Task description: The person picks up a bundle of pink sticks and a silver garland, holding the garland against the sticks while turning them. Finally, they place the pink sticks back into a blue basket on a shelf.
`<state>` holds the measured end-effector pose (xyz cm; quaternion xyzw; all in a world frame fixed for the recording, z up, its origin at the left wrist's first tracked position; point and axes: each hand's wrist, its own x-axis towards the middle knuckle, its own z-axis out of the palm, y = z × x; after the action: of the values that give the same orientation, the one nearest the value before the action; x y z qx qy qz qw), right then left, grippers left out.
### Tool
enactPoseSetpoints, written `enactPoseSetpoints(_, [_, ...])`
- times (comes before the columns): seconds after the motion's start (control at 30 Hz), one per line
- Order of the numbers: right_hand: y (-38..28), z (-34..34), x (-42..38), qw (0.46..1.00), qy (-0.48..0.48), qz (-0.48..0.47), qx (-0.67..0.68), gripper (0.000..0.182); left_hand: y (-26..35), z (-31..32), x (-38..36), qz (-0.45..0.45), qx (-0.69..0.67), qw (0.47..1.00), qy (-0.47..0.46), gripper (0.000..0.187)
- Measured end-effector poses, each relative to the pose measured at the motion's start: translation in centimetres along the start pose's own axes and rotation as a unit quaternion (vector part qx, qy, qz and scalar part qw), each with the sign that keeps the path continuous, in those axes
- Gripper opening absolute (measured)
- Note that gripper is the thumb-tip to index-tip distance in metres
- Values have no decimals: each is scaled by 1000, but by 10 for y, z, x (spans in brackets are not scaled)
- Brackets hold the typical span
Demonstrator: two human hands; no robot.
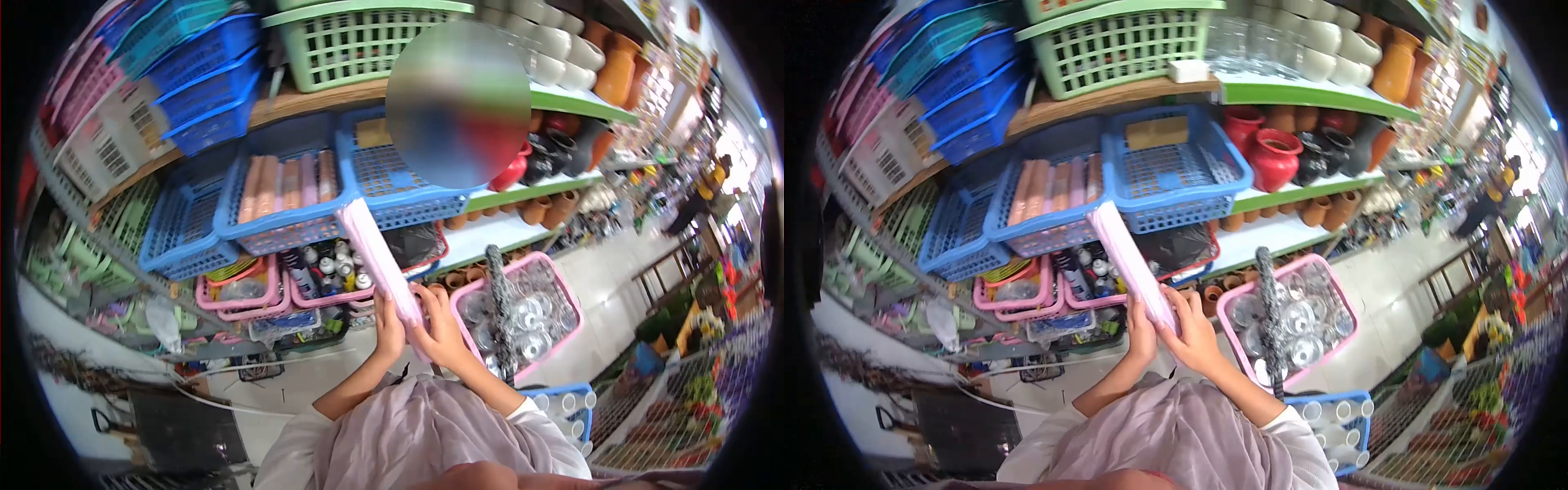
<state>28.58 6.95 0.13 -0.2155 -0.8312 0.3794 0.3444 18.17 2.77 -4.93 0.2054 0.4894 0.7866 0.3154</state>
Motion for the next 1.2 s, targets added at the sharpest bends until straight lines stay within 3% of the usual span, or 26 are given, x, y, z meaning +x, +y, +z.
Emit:
enactPoseSetpoints(0.13, [-11, 23, 33, 999, -3, -26, 26, 53, 29, -15, 18, 71, -22, 994, -75, 45])
enactPoseSetpoints(0.2, [-17, 33, 49, 998, -17, -47, 47, 51, 42, -26, 31, 88, -3, 994, -60, 46])
enactPoseSetpoints(0.33, [-23, 59, 87, 993, -48, -59, 95, 48, 77, -48, 62, 127, 80, 986, -73, 48])
enactPoseSetpoints(0.4, [-21, 78, 108, 988, -17, -69, 134, 46, 98, -58, 81, 100, 124, 981, -106, 48])
enactPoseSetpoints(0.5, [-25, 96, 150, 976, -40, -22, 214, 40, 128, -68, 120, 129, 207, 962, -119, 49])
enactPoseSetpoints(0.57, [-41, 98, 178, 960, -56, 28, 271, 38, 155, -75, 148, 94, 198, 961, -169, 48])
enactPoseSetpoints(0.6, [-30, 110, 194, 968, -36, 0, 247, 37, 162, -76, 165, 114, 218, 957, -154, 45])
enactPoseSetpoints(0.67, [-36, 116, 223, 965, -46, 30, 257, 37, 177, -96, 207, 47, 286, 936, -198, 47])
enactPoseSetpoints(0.73, [-42, 125, 247, 952, -69, 67, 292, 40, 223, -84, 211, -87, 239, 945, -203, 48])
enactPoseSetpoints(0.8, [-38, 143, 275, 950, -66, 79, 294, 39, 218, -107, 254, -95, 211, 947, -222, 51])
enactPoseSetpoints(0.87, [-19, 169, 304, 966, -43, 78, 242, 39, 227, -116, 276, -63, 266, 930, -245, 55])
enactPoseSetpoints(0.9, [-2, 188, 319, 969, -15, 56, 241, 42, 227, -115, 279, 18, 278, 940, -196, 51])
enactPoseSetpoints(1.0, [-5, 204, 337, 972, 11, 27, 232, 45, 229, -133, 314, 0, 386, 904, -185, 42])
enactPoseSetpoints(1.03, [-2, 210, 341, 982, 16, 34, 186, 46, 223, -142, 324, 61, 402, 891, -204, 38])
enactPoseSetpoints(1.07, [1, 216, 345, 989, 21, 41, 140, 46, 216, -150, 333, 61, 403, 890, -205, 38])
enactPoseSetpoints(1.13, [8, 225, 351, 986, 15, 70, 149, 46, 206, -156, 335, 179, 533, 809, -171, 41])
enactPoseSetpoints(1.17, [13, 225, 353, 976, -66, 146, 144, 45, 198, -158, 333, 112, 402, 886, -202, 44])
enactPoseSetpoints(1.2, [13, 224, 354, 955, -146, 221, 137, 47, 192, -164, 336, 112, 401, 886, -205, 44])
